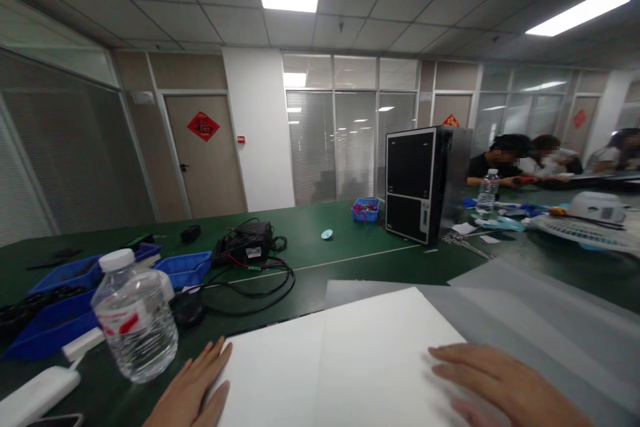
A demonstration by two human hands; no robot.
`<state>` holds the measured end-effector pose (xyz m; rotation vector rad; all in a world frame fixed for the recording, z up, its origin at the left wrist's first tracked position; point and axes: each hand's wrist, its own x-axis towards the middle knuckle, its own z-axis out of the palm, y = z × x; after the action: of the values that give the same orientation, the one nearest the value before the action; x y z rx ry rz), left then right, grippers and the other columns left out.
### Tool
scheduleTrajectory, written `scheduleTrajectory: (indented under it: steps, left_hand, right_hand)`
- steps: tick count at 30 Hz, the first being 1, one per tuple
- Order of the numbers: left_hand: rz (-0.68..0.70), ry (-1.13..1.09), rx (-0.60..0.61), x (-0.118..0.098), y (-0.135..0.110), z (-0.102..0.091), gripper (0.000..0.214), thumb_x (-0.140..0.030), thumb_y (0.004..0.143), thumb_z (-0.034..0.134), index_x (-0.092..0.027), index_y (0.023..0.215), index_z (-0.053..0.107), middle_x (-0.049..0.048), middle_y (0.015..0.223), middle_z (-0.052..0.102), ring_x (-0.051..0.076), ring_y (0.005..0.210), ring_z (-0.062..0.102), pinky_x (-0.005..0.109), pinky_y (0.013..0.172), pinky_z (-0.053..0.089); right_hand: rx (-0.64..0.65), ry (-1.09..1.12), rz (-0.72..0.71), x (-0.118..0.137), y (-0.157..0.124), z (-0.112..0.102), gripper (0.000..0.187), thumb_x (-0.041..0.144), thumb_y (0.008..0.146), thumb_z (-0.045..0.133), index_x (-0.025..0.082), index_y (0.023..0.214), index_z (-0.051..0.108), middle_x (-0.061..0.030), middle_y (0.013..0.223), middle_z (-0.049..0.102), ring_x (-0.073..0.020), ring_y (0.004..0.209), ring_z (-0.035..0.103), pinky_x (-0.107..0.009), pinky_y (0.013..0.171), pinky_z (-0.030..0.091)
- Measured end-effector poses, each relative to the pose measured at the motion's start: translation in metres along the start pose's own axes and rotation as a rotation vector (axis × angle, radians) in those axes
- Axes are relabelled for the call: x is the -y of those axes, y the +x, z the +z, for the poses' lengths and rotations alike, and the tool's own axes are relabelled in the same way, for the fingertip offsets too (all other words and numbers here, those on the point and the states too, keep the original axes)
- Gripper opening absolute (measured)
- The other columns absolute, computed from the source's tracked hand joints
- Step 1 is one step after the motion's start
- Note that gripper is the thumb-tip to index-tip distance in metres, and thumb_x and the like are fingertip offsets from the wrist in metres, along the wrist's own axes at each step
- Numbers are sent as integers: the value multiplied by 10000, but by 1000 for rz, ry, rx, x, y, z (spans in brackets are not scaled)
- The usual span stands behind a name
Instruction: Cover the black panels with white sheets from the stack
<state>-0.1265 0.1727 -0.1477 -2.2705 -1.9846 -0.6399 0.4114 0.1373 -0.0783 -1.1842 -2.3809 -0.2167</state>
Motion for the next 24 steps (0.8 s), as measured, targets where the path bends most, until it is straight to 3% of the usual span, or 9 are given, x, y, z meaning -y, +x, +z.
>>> scheduleTrajectory:
  steps: [3, 5, 11, 17, 20, 24]
  left_hand:
    - [3, 2, 7, 2, 0, 3, 538, -449, 987, 398, -228, 1449, 564, 67, 1547, 502, 297, 1447, 454, 563, 1204, 323]
    - [2, 7, 7, 4, -1, 6, 548, -457, 994, 379, -221, 1457, 553, 68, 1556, 494, 291, 1456, 447, 565, 1212, 305]
    - [-8, 1, -8, 5, -1, 7, 540, -471, 985, 419, -240, 1451, 563, 48, 1550, 515, 279, 1462, 440, 537, 1219, 309]
    - [-16, -4, 11, 0, 0, 2, 558, -513, 987, 421, -252, 1464, 545, 55, 1563, 498, 287, 1470, 428, 564, 1218, 295]
    - [-16, -5, 20, -1, 0, 1, 580, -538, 991, 406, -239, 1471, 534, 58, 1572, 486, 281, 1479, 415, 564, 1226, 274]
    - [-38, -9, 31, -3, 0, 2, 612, -568, 983, 396, -219, 1464, 543, 67, 1562, 498, 284, 1477, 421, 568, 1224, 275]
  right_hand:
    - [-6, -78, 276, -17, -1, -6, 367, 511, 983, 519, 320, 1106, 807, -40, 1118, 790, -291, 964, 770, -441, 857, 659]
    - [60, -85, 366, -25, -1, -8, 409, 523, 987, 489, 293, 1040, 823, -61, 1072, 797, -303, 933, 770, -459, 829, 663]
    - [161, -27, 272, -13, 1, -3, 360, 520, 979, 530, 368, 1184, 783, -28, 1272, 732, -323, 1149, 708, -520, 996, 594]
    - [158, 103, 89, 8, -1, 4, 456, 551, 927, 650, 420, 1364, 654, -5, 1454, 573, -319, 1265, 628, -439, 1022, 580]
    - [134, 49, 143, 2, -2, 6, 493, 591, 916, 640, 387, 1365, 665, -20, 1437, 598, -340, 1263, 630, -480, 1027, 576]
    - [119, -48, 335, -14, -1, 3, 444, 588, 989, 491, 325, 1194, 783, -48, 1243, 745, -332, 1128, 717, -545, 1001, 590]
